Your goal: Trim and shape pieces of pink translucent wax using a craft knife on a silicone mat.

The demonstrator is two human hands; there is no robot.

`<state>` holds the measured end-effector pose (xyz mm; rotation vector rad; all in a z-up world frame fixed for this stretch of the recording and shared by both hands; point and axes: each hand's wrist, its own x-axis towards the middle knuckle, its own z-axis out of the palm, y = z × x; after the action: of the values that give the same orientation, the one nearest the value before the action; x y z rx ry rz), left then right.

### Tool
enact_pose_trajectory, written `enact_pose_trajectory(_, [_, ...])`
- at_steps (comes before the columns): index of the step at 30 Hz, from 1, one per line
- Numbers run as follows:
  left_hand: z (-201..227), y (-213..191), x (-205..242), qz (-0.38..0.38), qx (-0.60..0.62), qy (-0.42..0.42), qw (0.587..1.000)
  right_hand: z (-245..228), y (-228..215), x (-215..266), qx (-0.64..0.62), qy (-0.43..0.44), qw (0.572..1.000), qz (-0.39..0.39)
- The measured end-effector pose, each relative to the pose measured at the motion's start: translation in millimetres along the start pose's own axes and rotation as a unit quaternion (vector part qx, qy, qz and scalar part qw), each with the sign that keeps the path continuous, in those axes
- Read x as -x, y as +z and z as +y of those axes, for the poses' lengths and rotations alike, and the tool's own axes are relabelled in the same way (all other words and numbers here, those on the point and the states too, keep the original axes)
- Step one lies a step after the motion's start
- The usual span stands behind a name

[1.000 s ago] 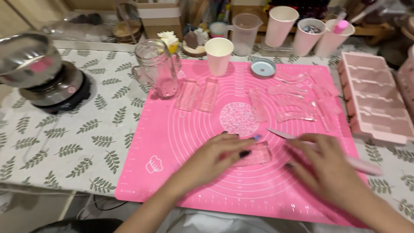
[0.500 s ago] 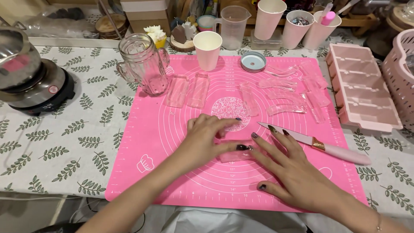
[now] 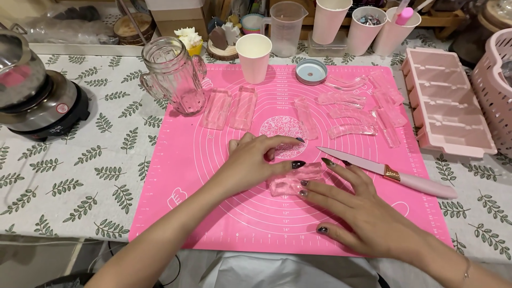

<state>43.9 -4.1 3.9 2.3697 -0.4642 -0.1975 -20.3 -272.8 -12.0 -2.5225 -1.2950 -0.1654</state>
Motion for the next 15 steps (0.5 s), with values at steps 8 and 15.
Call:
enact_pose_trajectory(8, [1.2,1.5,-2.4,0.017,-0.011,-0.023,1.0,-2.1,-4.9,-3.7,-0.071,-0.054,0.996,0.015])
enact_pose_trajectory(15, [-14.4,9.4,-8.8,0.117,-0.013,0.015,0.993,-5.7,-8.6,-5.1,-0.125,-0.052,0.991,0.004])
